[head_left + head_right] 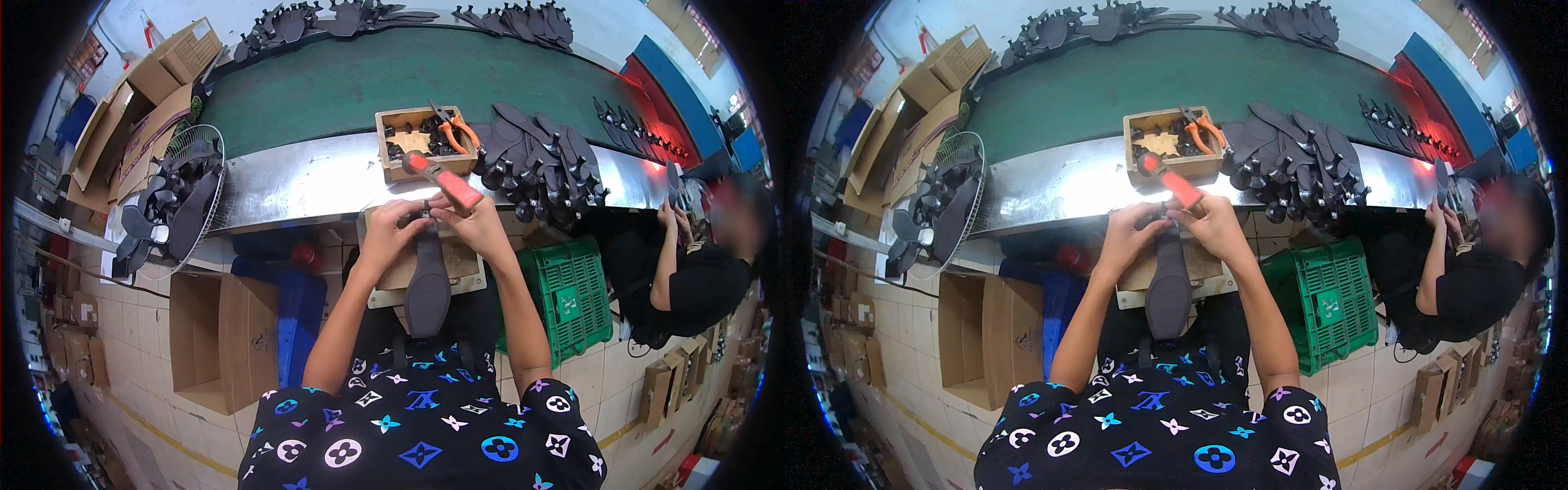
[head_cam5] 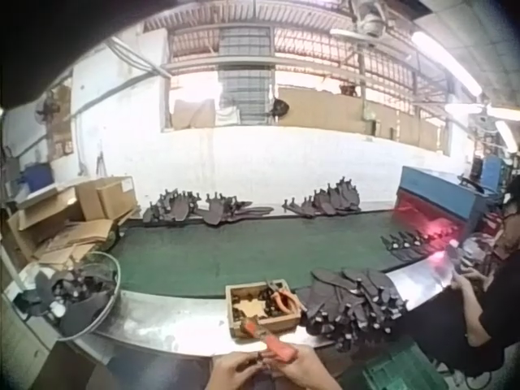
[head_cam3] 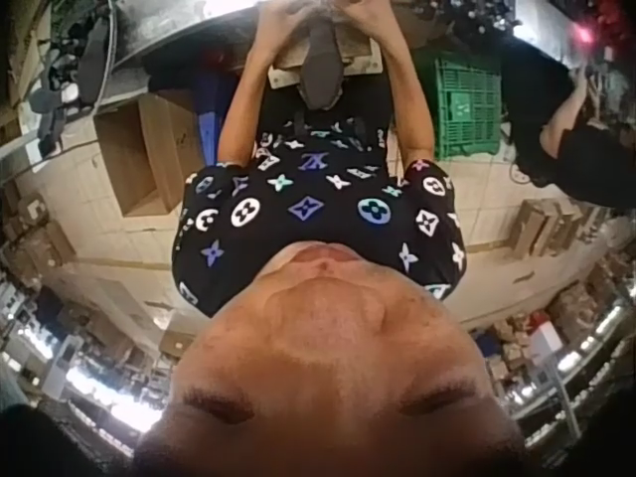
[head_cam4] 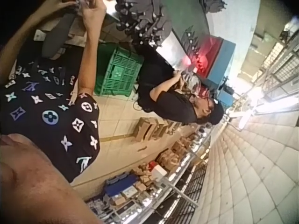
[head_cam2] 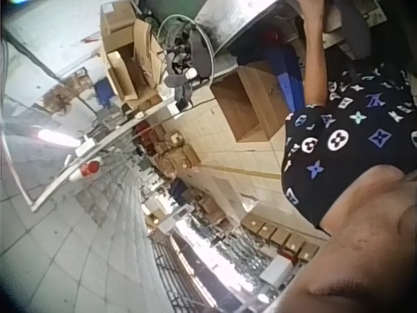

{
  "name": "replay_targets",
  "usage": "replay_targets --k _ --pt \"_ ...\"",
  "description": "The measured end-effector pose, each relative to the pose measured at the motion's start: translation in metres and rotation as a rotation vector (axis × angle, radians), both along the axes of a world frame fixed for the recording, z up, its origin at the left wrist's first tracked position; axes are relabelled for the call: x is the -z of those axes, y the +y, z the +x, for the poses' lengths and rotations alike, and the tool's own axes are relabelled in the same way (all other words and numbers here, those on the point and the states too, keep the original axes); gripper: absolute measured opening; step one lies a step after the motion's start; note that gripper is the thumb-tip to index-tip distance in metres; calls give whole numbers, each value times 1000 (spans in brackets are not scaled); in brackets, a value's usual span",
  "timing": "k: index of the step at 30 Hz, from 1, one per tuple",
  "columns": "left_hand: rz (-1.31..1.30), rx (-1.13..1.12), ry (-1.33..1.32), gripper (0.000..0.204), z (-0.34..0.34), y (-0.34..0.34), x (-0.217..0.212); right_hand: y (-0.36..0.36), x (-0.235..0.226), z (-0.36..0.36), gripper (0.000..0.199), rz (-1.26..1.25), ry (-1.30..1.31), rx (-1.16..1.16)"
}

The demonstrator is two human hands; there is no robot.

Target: Using a hammer and manual assembly to attach and secure shoe components on a factory assembly line.

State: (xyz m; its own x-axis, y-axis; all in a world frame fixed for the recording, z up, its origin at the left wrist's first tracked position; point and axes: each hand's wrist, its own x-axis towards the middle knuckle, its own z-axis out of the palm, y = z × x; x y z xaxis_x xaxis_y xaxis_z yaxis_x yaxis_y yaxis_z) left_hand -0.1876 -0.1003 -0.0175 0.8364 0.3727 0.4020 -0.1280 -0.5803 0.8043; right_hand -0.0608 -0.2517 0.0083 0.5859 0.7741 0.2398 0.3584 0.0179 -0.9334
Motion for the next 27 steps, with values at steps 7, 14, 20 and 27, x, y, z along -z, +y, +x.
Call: replay_targets --k 7,14,20,27 --pt "50 10 -102 28 2 2 8 -4 -11 0 24 -33 -328 -72" --pt "-172 34 -6 26 -1 4 3 -13 -20 -8 28 -162 -453 30" --pt "-222 12 -31 21 0 1 -1 -12 4 -3 31 -34 -470 41" --pt "-21 -43 -133 28 0 1 4 -3 12 -16 25 82 110 76"
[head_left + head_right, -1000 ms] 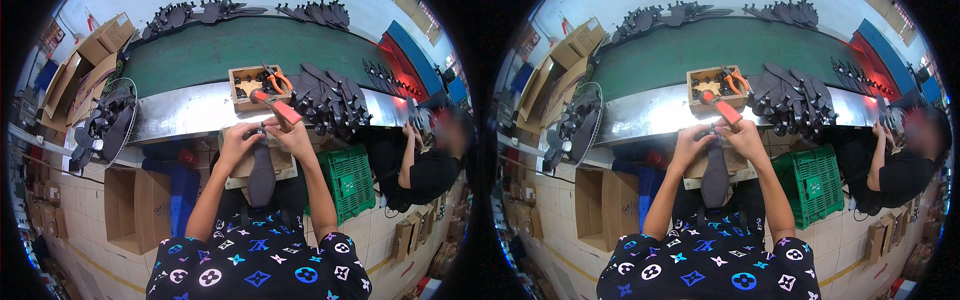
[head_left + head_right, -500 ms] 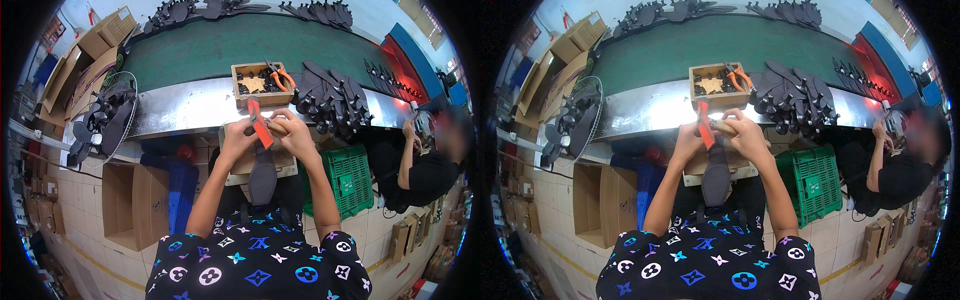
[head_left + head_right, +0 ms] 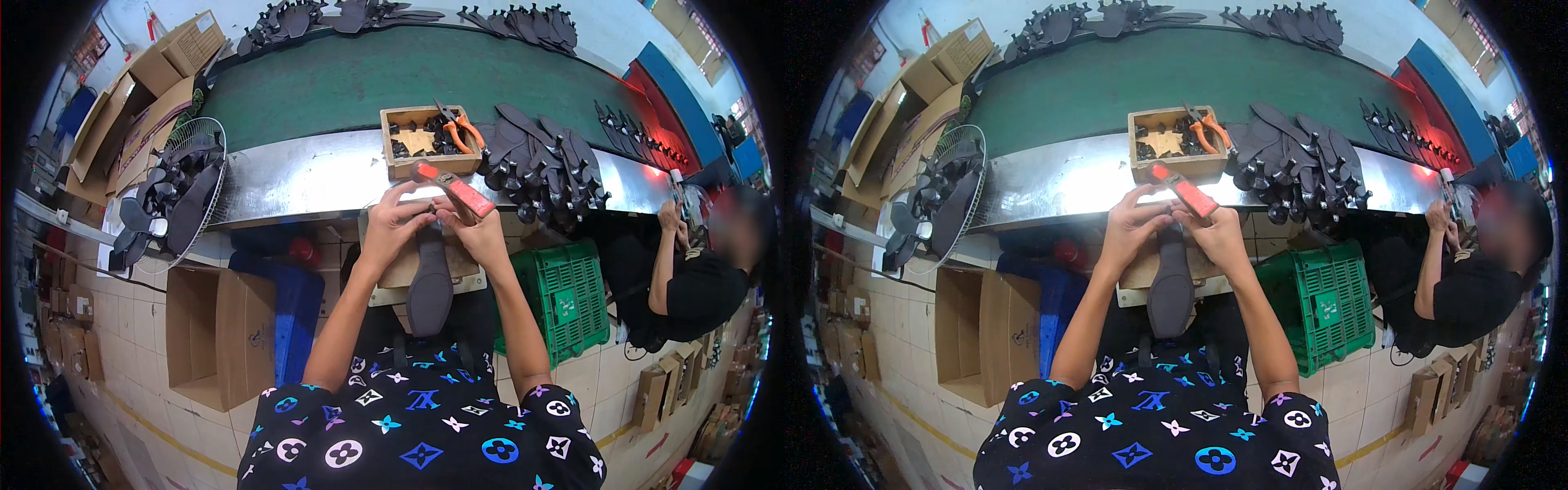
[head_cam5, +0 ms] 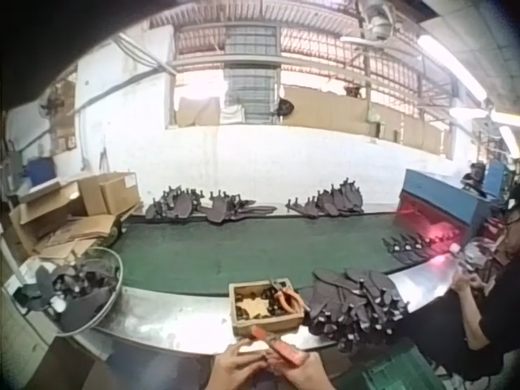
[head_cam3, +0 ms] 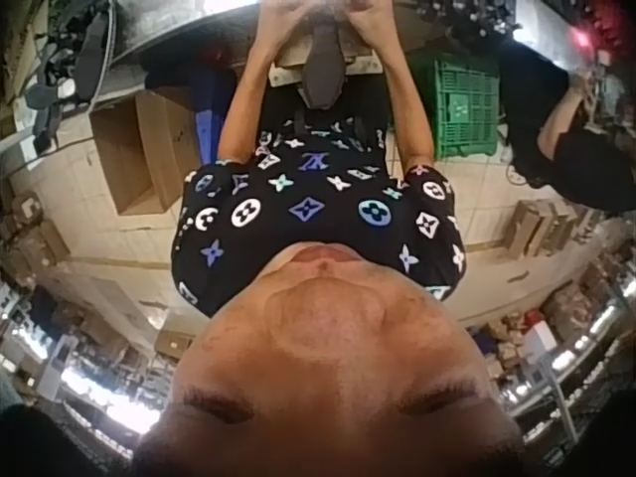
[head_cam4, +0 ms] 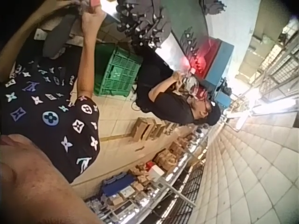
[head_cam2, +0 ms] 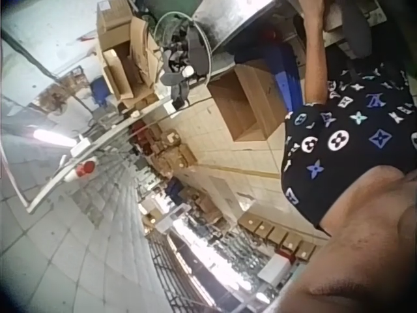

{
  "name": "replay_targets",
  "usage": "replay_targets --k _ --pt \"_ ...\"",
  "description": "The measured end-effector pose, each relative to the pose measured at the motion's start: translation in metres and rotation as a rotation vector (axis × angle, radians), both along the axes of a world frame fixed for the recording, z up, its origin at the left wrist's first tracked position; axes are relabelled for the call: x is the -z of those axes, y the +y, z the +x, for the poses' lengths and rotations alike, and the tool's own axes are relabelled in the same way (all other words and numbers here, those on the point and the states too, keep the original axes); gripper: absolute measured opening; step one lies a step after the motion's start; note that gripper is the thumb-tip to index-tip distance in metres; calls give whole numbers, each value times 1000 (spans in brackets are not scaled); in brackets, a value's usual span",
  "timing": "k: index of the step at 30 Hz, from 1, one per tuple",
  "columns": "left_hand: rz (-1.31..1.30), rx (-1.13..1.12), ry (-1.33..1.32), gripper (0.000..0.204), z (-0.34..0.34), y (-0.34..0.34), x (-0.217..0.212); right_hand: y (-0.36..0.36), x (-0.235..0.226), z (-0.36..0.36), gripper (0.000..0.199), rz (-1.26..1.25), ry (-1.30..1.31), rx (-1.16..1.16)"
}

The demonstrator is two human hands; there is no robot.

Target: Using a hammer and manual assembly to attach and secure shoe components on a factory assembly line.

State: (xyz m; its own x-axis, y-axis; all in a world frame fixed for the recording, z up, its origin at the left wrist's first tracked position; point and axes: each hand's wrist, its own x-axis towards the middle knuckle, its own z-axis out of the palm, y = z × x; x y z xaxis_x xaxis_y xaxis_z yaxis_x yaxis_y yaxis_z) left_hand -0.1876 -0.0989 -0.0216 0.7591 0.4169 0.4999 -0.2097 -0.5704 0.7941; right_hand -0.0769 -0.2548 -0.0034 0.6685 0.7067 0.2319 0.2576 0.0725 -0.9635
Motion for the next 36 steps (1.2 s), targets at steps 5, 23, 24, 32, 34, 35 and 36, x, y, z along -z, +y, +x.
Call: replay_targets --k 5,23,24,32,34,35,36 --pt "-128 -33 -64 32 0 -5 3 2 -1 -6 24 58 154 -8" --pt "45 -71 150 34 -9 -3 6 10 -12 6 20 -95 -220 -48" --pt "45 -74 150 34 -8 -3 4 9 -13 8 19 -128 -222 -43" --pt "108 -18 110 30 -8 1 0 4 -32 10 26 -113 -472 -153" --pt "3 -12 145 30 -7 1 5 7 -32 9 26 -123 -460 -159" --pt "-102 -7 179 30 -7 1 7 7 -32 9 25 -133 -449 -164" --pt "-100 -6 174 30 -7 0 4 7 -31 9 25 -132 -454 -163"
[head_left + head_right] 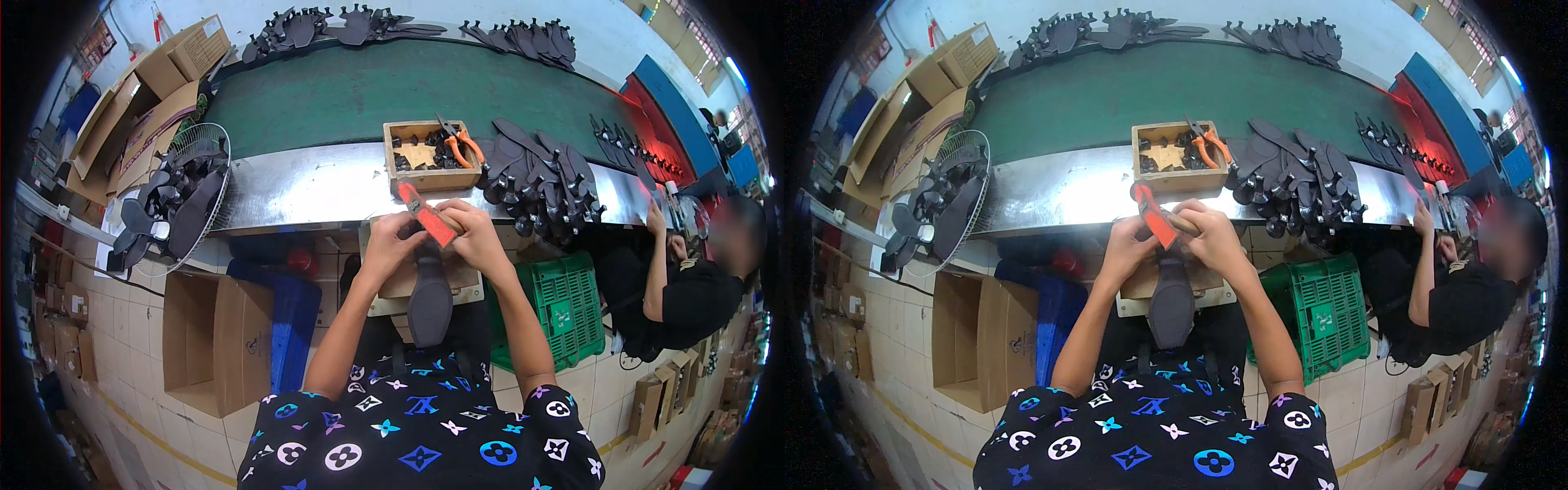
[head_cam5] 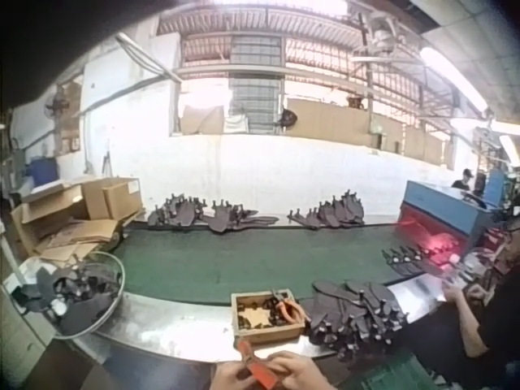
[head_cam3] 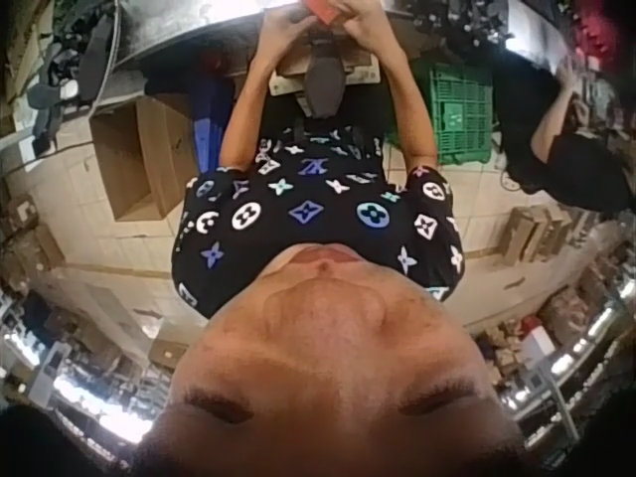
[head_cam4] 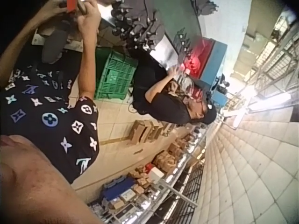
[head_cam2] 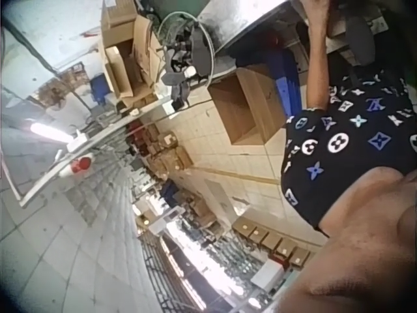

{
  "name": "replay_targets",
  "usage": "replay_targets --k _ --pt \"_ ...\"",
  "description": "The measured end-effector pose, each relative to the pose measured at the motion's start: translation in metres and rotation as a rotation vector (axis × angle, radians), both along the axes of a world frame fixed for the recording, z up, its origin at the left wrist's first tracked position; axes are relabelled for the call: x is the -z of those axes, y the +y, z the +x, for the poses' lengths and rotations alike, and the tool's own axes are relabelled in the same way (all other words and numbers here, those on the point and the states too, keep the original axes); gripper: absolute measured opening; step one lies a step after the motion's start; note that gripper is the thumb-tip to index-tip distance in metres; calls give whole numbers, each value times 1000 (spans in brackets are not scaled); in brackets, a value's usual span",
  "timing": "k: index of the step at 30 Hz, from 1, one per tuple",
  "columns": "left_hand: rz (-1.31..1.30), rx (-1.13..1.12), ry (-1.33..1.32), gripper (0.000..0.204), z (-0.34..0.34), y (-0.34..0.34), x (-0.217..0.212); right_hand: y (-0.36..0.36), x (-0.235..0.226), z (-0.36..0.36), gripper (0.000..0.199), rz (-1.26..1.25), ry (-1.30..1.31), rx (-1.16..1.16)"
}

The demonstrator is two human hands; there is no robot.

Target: Using a hammer and manual assembly to attach and secure shoe components on a factory assembly line.

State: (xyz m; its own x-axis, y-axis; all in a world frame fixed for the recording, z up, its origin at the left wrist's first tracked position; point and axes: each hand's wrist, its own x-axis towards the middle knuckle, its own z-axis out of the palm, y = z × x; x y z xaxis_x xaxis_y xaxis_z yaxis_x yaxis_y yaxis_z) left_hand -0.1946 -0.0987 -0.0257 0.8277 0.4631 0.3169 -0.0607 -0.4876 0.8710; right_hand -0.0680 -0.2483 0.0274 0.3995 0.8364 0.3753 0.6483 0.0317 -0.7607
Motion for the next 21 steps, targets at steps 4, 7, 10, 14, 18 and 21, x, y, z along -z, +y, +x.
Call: replay_targets --k 4,7,10,14,18,21 --pt "-143 30 -20 29 -3 0 -8 -6 1 0 21 19 -86 32" --pt "-189 53 -6 29 -4 2 -9 -11 -7 -17 19 -17 -24 110" --pt "-268 91 -37 29 -3 2 -6 -25 -31 -36 21 -63 166 252" --pt "-356 139 -49 28 -1 0 -9 -45 -51 -57 26 -22 180 286" --pt "-372 138 14 31 -3 -1 -16 -56 -40 -58 21 -127 6 243" --pt "-434 150 21 31 -4 0 -12 -63 -67 -66 22 -51 66 309"
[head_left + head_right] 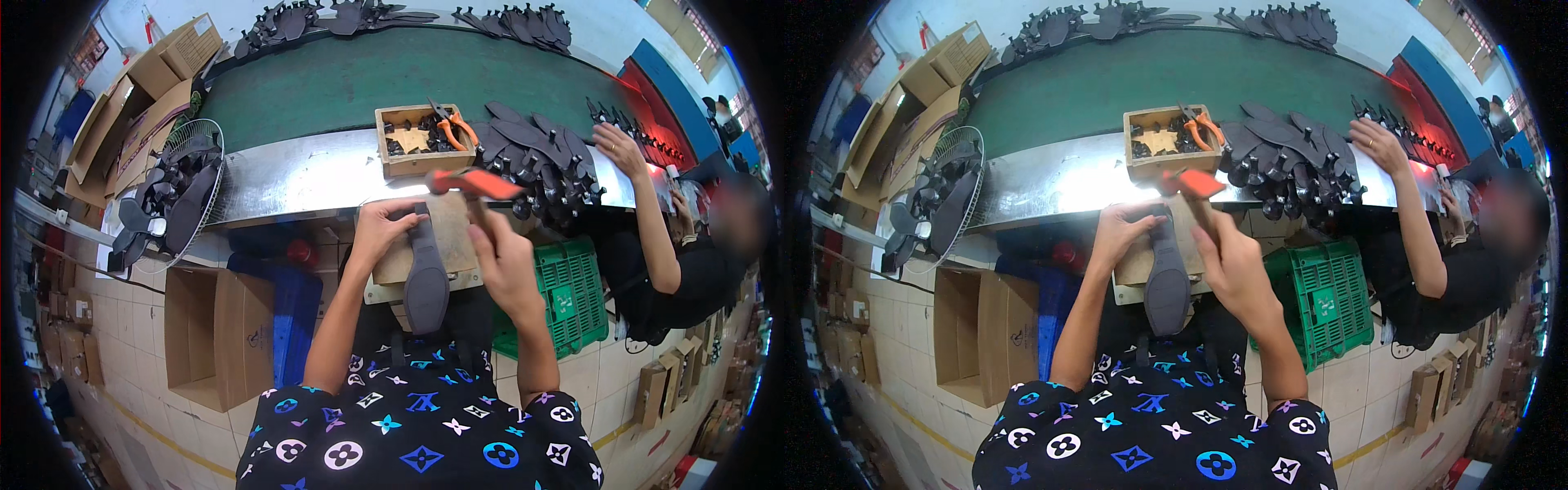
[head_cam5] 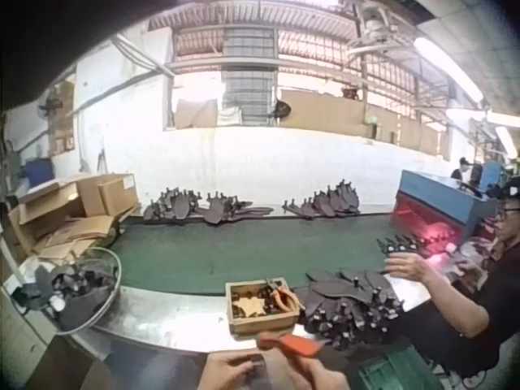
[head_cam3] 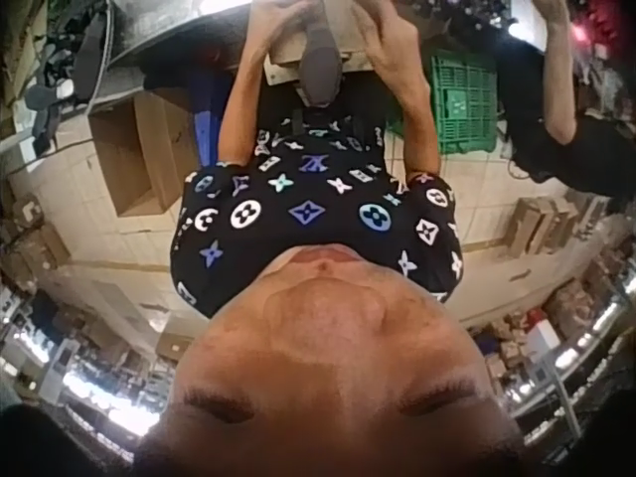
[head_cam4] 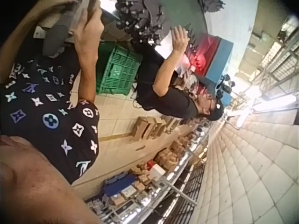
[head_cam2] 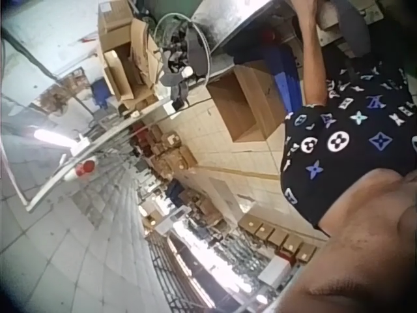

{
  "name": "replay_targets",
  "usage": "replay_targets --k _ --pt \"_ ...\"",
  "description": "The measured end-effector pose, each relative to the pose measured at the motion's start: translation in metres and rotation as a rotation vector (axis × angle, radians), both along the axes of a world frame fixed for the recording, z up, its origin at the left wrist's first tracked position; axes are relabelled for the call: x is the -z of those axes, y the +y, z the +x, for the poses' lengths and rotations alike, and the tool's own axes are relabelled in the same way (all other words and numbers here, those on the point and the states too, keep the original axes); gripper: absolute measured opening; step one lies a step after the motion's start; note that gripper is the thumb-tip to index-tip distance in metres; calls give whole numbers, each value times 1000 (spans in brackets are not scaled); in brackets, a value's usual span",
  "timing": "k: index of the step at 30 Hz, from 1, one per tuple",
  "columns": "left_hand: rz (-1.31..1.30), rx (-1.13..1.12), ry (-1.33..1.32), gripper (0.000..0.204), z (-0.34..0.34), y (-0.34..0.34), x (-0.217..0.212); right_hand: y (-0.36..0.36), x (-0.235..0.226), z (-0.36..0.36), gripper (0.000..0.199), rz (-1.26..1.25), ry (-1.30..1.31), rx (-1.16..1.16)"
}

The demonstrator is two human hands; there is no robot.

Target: Using a hammer and manual assembly to attach and secure shoe components on a factory assembly line.

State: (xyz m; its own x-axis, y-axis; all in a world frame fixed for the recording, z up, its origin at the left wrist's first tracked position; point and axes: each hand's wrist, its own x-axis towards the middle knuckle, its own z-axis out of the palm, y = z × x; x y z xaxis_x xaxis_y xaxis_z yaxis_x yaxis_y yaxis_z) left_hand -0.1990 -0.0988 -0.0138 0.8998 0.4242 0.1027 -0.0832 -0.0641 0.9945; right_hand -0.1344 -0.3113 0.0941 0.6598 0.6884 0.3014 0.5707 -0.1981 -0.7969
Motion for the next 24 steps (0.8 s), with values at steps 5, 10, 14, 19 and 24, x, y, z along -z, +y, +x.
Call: replay_targets --k 5,10,14,19,24 --pt "66 17 40 36 -1 2 -6 -14 -18 -26 22 384 44 101" --pt "581 -112 41 106 -4 2 11 11 42 3 23 -285 -24 -49" --pt "763 -51 325 134 -11 -5 9 -14 -9 -6 22 126 -389 20" --pt "818 -54 308 133 -7 -2 3 -8 15 -12 23 -154 -216 -31" --pt "742 41 384 130 -4 2 5 -8 1 1 31 46 -306 -45"
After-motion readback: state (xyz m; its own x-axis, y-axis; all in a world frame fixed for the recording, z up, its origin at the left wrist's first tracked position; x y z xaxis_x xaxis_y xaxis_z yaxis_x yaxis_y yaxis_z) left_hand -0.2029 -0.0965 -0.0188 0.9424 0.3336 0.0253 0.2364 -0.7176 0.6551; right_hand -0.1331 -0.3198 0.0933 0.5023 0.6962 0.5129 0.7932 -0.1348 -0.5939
